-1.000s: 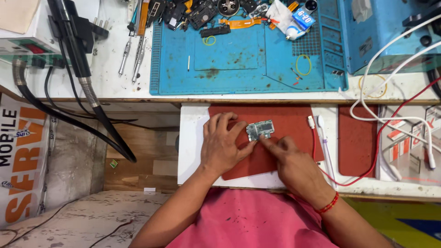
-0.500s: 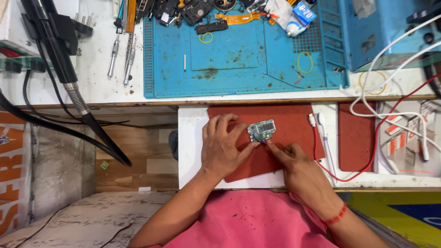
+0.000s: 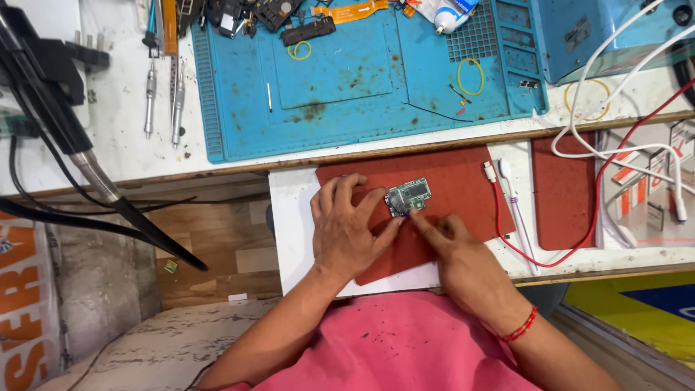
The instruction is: The person cleans a small circuit board with a toothbrush, then uses a hot air gun to heat the board's components. The person holds the board steady while directing hot air across its surface.
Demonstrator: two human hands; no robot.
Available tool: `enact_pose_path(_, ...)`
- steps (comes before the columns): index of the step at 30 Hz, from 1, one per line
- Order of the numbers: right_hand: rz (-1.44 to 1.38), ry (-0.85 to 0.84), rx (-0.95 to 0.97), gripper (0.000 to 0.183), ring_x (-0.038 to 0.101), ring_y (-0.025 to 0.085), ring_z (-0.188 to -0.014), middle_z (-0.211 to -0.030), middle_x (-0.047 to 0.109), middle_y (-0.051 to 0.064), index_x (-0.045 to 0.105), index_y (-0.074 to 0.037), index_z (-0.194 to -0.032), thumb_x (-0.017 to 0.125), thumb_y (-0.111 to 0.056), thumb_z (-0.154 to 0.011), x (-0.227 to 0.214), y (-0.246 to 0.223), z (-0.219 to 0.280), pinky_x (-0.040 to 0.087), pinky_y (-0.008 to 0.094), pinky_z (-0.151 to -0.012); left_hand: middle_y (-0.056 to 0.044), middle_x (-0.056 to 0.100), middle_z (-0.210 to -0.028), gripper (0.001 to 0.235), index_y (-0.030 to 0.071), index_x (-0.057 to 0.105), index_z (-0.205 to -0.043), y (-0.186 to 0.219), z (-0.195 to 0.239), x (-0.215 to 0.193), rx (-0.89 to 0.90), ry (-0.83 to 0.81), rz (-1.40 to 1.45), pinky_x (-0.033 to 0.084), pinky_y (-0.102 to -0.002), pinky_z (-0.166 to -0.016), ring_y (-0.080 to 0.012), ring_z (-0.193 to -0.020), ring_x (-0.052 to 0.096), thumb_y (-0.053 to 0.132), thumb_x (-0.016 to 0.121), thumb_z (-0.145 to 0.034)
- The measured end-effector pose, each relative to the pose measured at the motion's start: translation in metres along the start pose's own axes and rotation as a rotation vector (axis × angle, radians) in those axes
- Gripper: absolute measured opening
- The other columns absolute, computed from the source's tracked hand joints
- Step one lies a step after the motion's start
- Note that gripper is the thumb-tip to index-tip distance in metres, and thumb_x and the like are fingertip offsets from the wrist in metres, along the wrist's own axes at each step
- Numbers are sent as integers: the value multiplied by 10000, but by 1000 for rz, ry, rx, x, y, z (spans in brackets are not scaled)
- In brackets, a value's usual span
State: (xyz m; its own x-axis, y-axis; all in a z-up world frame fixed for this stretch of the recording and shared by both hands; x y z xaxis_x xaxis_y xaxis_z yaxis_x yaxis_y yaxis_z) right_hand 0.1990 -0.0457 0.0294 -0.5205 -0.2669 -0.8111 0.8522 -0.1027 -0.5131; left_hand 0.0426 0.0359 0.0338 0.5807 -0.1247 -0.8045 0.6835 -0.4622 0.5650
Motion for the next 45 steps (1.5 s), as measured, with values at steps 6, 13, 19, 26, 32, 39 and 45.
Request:
enact_pose_path(6,69,-32,-7,725,680,391,-785,-1090,611,179,496,-197,-1508,464,49,-827,-7,-2,-13,554,479,-708,-93,556,-1286,483,153,723,-1129,-3,0,0,-31,12,22,332,-527,-1049,-342,-1252,453,383,849,-723)
enact_pose_path(13,64,-6,21,667,684,392,-794,-1135,624,169,510,-218,-1473,494,21,-850,-24,17,-17,559,477,-704,-95,553,-1248,488,121,711,-1097,1,-2,2,-19,41,-11,333,-523,-1033,-341,-1236,456,388,850,-713)
enact_pose_path(19,71,54,-18,681,687,387,-783,-1114,616,176,511,-210,-1493,468,37,-860,-22,22,-12,563,472,-689,-92,542,-1151,490,93,674,-981,4,-10,7,-16,42,-9,327,-529,-1075,-319,-1210,462,384,856,-632)
enact_pose_path(26,3,-11,15,679,687,391,-783,-1170,614,156,533,-241,-1463,459,30,-844,-18,15,-8,563,479,-690,-86,560,-1146,505,90,664,-945,3,-8,10,21,46,-7,308,-538,-1091,-329,-1218,460,409,874,-615)
enact_pose_path(32,19,103,10,622,681,400,-831,-1124,612,164,556,-214,-1450,487,2,-870,-27,13,-15,556,494,-724,-91,562,-1138,499,88,668,-948,3,-9,8,23,60,2,321,-538,-1092,-335,-1208,474,404,875,-623)
enact_pose_path(39,67,79,83,616,675,397,-821,-1121,609,155,546,-227,-1472,486,-13,-897,-29,18,-21,553,504,-710,-85,570,-1138,486,93,661,-931,2,-9,8,5,46,-8,328,-540,-1094,-329,-1215,487,400,874,-621)
enact_pose_path(45,70,105,90,621,671,397,-799,-1125,615,162,551,-234,-1477,479,-4,-905,-28,25,-28,550,507,-722,-96,563,-1141,503,92,659,-947,3,-9,7,23,60,-16,319,-550,-1104,-335,-1211,479,408,875,-620)
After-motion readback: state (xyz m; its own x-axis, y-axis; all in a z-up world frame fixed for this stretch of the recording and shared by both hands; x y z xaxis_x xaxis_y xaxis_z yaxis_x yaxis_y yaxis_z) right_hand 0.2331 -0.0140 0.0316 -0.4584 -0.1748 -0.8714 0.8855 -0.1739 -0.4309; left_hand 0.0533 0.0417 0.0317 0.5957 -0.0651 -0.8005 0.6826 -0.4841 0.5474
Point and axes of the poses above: each hand's wrist, its own z-axis away from the middle knuckle, its own x-axis out of the palm, y = z × x, the point moved 7 cm from there along -z, towards the middle knuckle
